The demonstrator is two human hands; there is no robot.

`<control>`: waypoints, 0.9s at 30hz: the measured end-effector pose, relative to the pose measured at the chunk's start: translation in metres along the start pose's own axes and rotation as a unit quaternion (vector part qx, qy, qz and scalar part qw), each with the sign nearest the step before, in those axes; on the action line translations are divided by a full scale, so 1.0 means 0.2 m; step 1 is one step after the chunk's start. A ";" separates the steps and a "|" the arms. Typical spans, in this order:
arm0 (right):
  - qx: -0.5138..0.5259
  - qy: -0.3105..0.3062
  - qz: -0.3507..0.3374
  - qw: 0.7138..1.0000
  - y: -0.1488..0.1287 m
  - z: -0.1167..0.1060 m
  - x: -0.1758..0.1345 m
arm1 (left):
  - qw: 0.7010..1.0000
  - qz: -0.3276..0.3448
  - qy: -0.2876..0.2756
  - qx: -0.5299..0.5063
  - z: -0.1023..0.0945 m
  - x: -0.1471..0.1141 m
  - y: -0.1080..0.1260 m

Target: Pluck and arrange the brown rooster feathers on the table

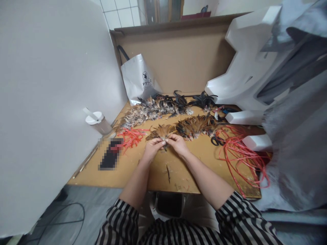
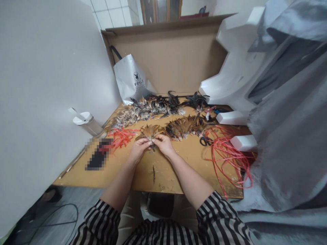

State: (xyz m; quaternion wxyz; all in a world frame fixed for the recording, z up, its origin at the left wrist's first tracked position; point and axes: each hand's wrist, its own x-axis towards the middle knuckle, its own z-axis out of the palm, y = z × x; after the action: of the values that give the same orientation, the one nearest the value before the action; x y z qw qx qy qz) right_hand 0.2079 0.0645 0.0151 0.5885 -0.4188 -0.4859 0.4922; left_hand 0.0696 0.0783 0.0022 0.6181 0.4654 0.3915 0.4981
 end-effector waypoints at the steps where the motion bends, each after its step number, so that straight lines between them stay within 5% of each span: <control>1: -0.017 0.001 -0.011 1.000 0.00 0.00 0.00 | 1.000 0.011 0.006 0.007 0.00 0.00 0.00; 10: 0.011 -0.009 -0.003 1.000 -0.02 0.02 -0.02 | 0.999 0.035 -0.021 -0.027 0.00 -0.01 0.00; 18: 0.050 0.012 0.004 0.999 -0.02 0.03 -0.02 | 0.992 0.105 0.055 0.043 0.01 0.00 -0.01; 27: 0.009 0.026 -0.033 0.999 -0.03 0.03 -0.01 | 0.976 0.190 0.049 0.094 0.04 -0.03 0.03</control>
State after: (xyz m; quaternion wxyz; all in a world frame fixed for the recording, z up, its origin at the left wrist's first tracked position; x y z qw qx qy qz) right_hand 0.2036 0.0614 0.0205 0.6202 -0.4099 -0.4799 0.4659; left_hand 0.0739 0.0724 0.0095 0.4453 0.5622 0.3708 0.5900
